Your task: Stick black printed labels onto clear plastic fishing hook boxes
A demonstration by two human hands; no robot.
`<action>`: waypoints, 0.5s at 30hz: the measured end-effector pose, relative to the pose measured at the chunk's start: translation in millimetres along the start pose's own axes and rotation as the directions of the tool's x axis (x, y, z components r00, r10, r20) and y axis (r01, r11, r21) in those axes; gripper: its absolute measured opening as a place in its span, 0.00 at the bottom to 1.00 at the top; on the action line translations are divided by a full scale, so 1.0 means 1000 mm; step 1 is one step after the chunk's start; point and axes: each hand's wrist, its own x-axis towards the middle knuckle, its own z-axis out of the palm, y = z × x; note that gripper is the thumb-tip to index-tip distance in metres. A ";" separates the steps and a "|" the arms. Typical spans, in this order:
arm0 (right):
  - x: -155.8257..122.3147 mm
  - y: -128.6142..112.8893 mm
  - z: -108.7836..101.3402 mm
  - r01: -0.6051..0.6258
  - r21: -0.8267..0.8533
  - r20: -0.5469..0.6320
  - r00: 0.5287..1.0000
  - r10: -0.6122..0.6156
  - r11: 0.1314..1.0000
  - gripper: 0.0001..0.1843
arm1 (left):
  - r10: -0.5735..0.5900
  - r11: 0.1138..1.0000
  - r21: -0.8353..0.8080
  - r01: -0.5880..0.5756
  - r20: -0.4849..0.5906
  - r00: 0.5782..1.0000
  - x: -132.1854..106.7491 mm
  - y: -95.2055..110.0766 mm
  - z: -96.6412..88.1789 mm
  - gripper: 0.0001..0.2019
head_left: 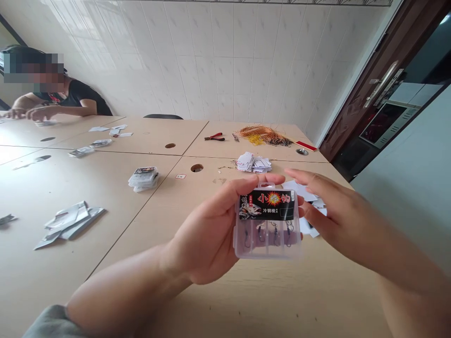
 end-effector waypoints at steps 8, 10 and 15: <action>-0.009 -0.016 -0.010 0.252 -0.036 -0.181 0.950 -0.254 0.967 0.25 | 0.010 0.998 0.061 -0.006 -0.061 0.998 0.004 -0.001 -0.001 0.13; -0.010 -0.019 -0.012 0.336 -0.027 -0.140 0.931 -0.337 0.941 0.24 | 0.015 0.998 0.062 -0.011 -0.056 0.998 0.004 0.000 -0.001 0.13; -0.011 -0.019 -0.013 0.430 -0.022 -0.134 0.893 -0.429 0.903 0.19 | 0.032 0.998 0.047 -0.030 -0.035 0.999 0.002 0.001 0.000 0.12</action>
